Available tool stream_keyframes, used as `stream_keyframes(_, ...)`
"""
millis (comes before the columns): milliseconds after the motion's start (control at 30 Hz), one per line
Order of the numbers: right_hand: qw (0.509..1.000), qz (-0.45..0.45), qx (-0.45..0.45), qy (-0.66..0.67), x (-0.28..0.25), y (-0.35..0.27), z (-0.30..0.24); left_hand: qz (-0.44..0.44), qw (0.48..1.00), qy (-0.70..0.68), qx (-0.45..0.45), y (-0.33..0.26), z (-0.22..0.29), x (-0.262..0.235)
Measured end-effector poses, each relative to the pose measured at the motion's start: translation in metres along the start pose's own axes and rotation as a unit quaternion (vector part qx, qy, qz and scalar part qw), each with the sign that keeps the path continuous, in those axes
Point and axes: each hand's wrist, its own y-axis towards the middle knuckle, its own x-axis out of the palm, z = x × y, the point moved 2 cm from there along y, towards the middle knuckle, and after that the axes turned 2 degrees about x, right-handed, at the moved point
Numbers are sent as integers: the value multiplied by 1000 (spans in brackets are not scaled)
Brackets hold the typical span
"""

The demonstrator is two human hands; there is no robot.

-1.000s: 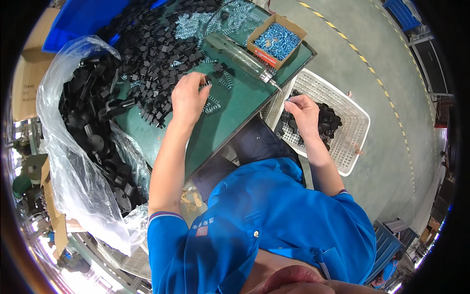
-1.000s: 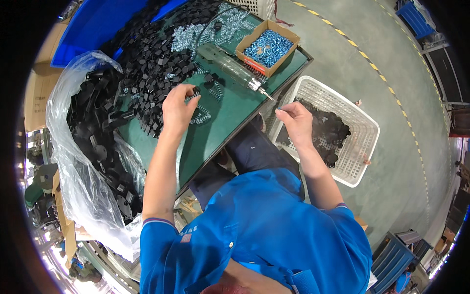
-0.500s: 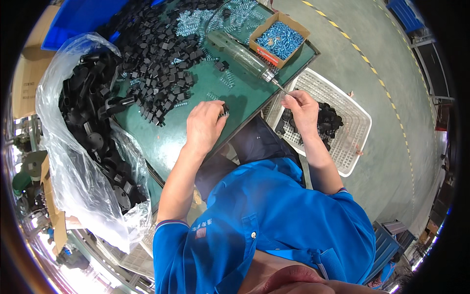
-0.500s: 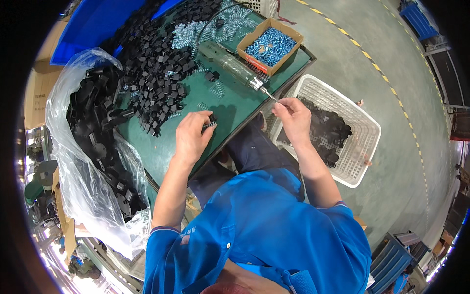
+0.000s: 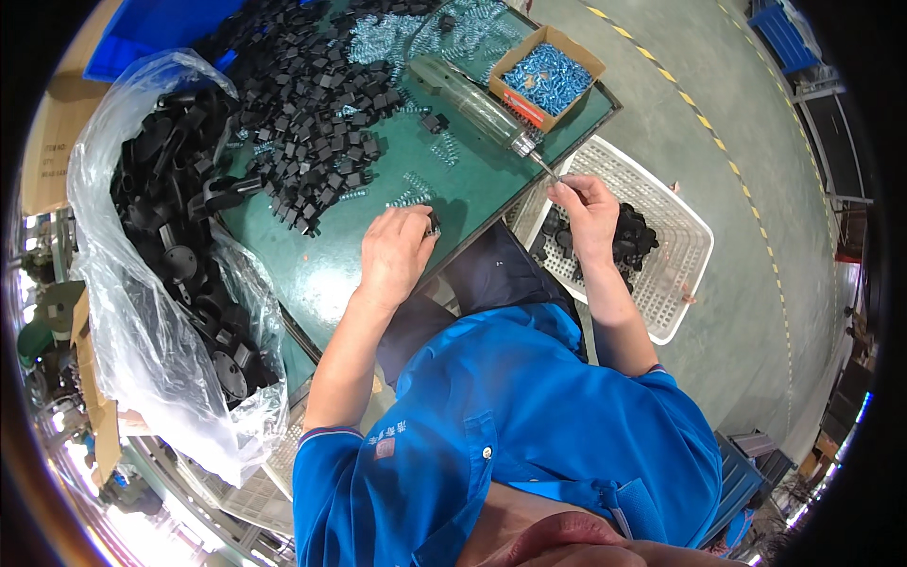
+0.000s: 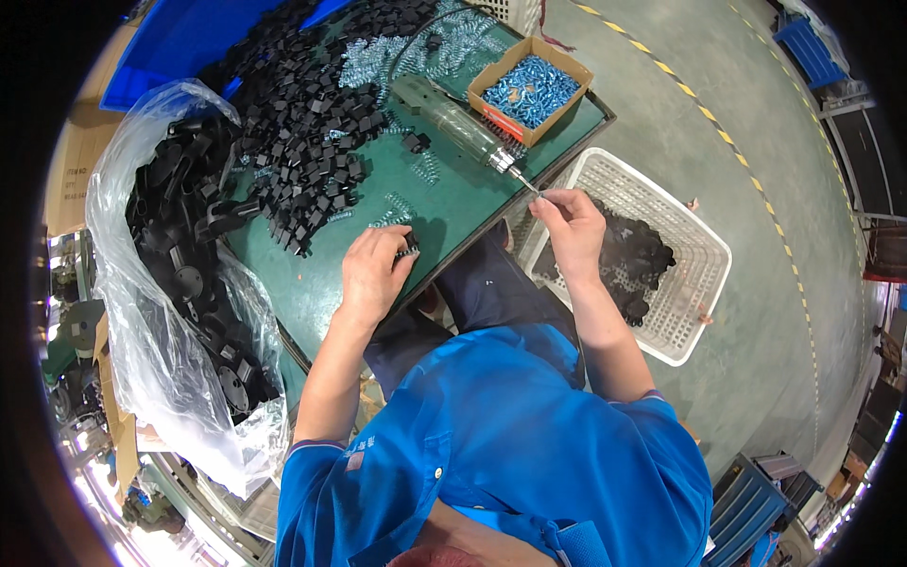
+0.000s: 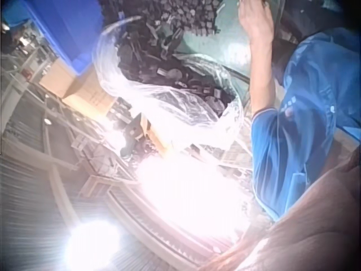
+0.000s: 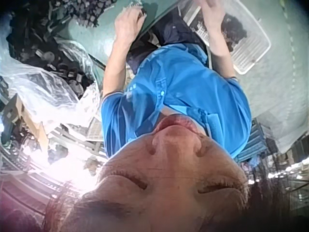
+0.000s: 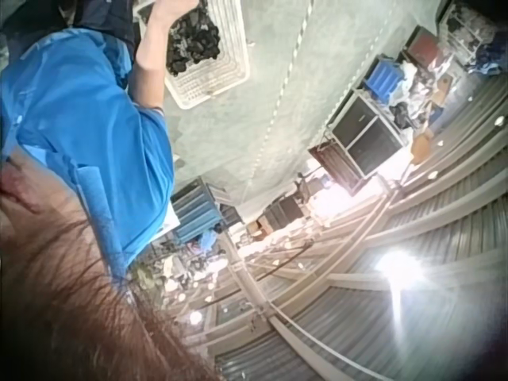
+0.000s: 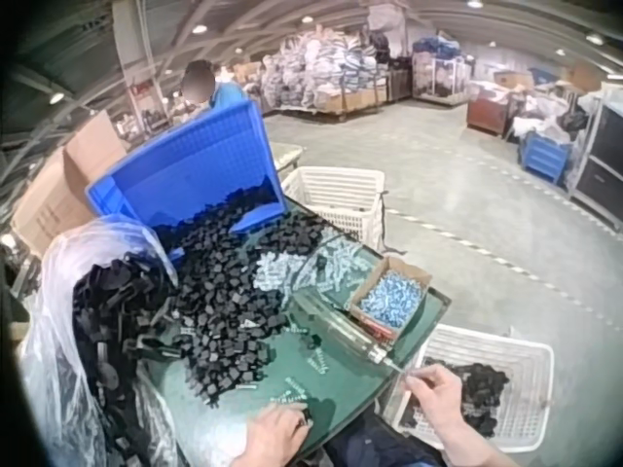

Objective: The person repeatedly picks small black plastic components and screws from a green workbench, aligns them, and uses a corded power drill to fasten them together. Completed assemblies are placed into a white basket. A coworker briefly walks by carrying a red cloth.

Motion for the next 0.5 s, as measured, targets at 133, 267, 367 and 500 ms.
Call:
stream_keyframes(133, 1000, 6, 1, 24, 4, -1, -3, 1, 1000, -3, 0, 0, 1, -2)
stream_keyframes(267, 972, 54, -140, -180, 9, -5, -7, 5, 1000, -10, -5, -4, -1, -1)
stream_keyframes(367, 865, 67, -349, -354, 19, -6, -26, 41, 999, -3, 5, -3, 5, -9)
stream_keyframes(500, 852, 57, -364, -372, 20, -3, -25, 102, 990, -60, -80, -25, -5, -22)
